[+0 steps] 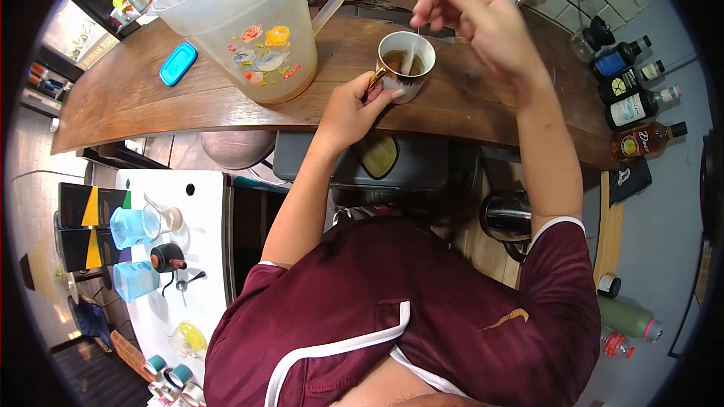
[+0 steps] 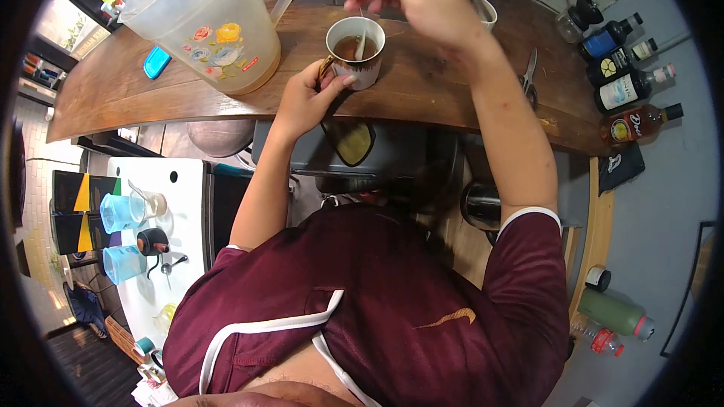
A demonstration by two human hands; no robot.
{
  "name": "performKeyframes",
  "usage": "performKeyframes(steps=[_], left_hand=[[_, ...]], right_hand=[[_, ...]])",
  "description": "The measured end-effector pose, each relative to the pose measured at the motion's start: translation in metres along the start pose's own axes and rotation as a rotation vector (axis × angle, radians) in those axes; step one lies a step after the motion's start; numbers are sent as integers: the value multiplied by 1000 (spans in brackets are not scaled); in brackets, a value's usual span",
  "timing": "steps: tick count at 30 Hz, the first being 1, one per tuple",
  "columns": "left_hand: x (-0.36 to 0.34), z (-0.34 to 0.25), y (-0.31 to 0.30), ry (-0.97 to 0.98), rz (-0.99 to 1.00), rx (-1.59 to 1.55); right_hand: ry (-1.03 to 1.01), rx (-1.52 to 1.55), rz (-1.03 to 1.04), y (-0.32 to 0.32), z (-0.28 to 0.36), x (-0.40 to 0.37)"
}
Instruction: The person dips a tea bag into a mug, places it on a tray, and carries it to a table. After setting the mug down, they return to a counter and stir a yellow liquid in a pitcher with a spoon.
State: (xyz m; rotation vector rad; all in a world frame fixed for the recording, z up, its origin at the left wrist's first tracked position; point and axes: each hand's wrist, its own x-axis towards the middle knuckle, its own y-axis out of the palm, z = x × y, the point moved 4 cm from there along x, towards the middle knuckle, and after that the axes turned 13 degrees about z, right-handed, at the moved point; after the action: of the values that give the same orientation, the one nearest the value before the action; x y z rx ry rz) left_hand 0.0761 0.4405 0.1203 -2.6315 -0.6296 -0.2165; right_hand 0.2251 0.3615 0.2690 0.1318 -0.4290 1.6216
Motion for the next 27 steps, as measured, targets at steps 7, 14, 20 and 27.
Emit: performKeyframes(steps=[7,14,20,27], left_hand=[[1,4,1,15,-4,-3],[0,-2,0,-1,-4,4],[1,3,1,7,-7,13],[0,1,0,24,9,-8]], right_hand=[[-82,76,-53,-8,16,-3],[62,88,-80,11,-22,-6],[-119,193,-263,10,35,0],[-194,132,-174,1,30,5]])
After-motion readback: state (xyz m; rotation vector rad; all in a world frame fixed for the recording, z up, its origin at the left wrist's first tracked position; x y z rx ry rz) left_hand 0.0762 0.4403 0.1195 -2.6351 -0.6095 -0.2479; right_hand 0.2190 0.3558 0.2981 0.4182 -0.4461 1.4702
